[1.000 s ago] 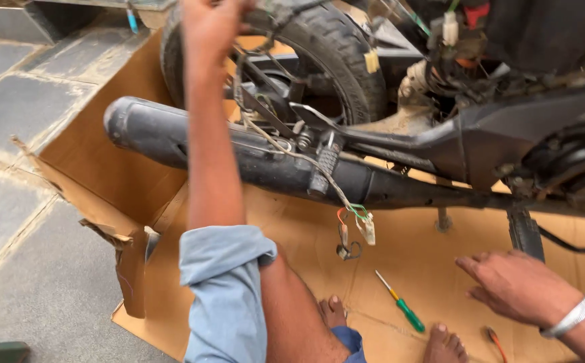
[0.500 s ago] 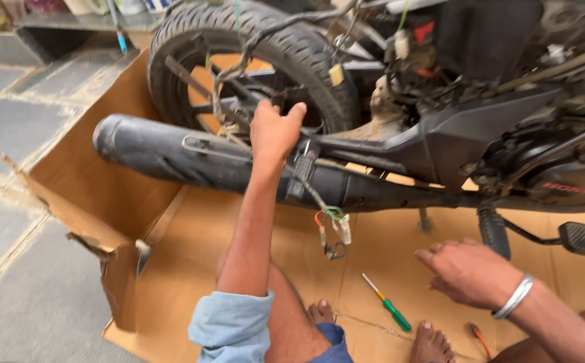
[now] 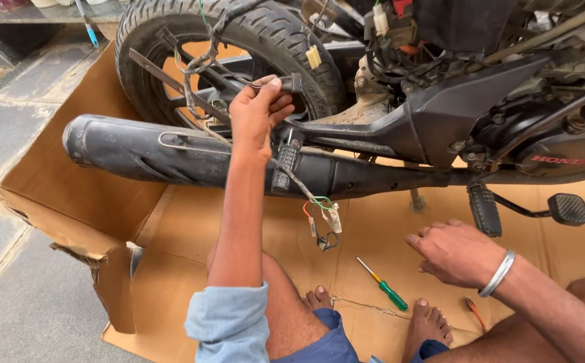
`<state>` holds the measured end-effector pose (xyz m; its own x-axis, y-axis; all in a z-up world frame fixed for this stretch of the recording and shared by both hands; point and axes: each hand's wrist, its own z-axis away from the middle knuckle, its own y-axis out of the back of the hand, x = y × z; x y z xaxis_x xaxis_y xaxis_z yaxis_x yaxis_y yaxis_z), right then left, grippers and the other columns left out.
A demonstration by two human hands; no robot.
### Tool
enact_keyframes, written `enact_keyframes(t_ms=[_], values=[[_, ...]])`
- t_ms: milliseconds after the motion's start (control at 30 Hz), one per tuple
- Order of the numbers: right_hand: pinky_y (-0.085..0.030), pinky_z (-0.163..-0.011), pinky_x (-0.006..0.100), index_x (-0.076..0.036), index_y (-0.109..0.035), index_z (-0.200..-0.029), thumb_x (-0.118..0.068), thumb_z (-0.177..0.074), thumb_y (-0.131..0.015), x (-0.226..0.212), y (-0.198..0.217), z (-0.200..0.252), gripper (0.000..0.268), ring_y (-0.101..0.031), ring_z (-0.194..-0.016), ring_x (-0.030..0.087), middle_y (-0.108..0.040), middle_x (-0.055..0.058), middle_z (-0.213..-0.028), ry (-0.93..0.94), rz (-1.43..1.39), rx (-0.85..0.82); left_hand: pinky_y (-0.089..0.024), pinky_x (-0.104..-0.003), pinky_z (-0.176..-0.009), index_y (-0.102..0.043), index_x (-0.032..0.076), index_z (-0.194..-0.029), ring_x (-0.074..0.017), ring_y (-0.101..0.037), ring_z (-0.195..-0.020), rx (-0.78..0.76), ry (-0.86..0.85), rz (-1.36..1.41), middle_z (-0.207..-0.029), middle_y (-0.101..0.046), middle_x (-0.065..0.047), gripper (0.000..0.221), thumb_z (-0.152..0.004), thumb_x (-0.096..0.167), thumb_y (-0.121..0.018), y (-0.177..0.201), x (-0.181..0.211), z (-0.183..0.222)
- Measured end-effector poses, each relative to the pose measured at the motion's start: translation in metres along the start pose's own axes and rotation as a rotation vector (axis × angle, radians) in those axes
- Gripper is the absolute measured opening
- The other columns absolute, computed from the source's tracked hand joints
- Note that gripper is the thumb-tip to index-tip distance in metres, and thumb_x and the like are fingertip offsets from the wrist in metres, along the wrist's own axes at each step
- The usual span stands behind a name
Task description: The person sits on cardboard on the ground beside a motorcycle and works on its wiring harness. They handle wire connectors and a small electrical component, join wires by hand, use a screwdriver on the connectors, and route the harness along the bike before working near the engine area.
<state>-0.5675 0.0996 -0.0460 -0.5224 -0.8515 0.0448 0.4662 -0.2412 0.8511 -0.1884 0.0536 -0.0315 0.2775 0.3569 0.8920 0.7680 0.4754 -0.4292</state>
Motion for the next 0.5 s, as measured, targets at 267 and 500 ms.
enact_keyframes(t_ms=[267, 500], values=[[-0.05, -0.097, 0.044, -0.015, -0.057, -0.13, -0.036, -0.087, -0.074, -0.003, 0.006, -0.007, 0.051, -0.066, -0.107, 0.03, -0.069, 0.007, -0.113, -0.005, -0.005, 0.017, -0.057, -0.032, -0.075, -0.074, 0.006, -0.102, -0.015, -0.075, -0.075, 0.238, -0.278, -0.955, -0.085, -0.081, -0.005, 0.026, -0.097, 0.032, -0.075, 0.006, 0.046, 0.063], [-0.05, -0.095, 0.045, -0.015, -0.058, -0.132, -0.036, -0.088, -0.073, -0.003, 0.013, -0.008, 0.051, -0.066, -0.105, 0.031, -0.068, 0.008, -0.11, -0.008, 0.006, 0.027, -0.046, -0.043, -0.088, -0.067, 0.003, -0.106, -0.0324, -0.062, -0.096, 0.653, -0.931, -1.299, -0.099, -0.068, -0.013, 0.031, -0.08, 0.015, -0.079, 0.006, 0.067, 0.071]])
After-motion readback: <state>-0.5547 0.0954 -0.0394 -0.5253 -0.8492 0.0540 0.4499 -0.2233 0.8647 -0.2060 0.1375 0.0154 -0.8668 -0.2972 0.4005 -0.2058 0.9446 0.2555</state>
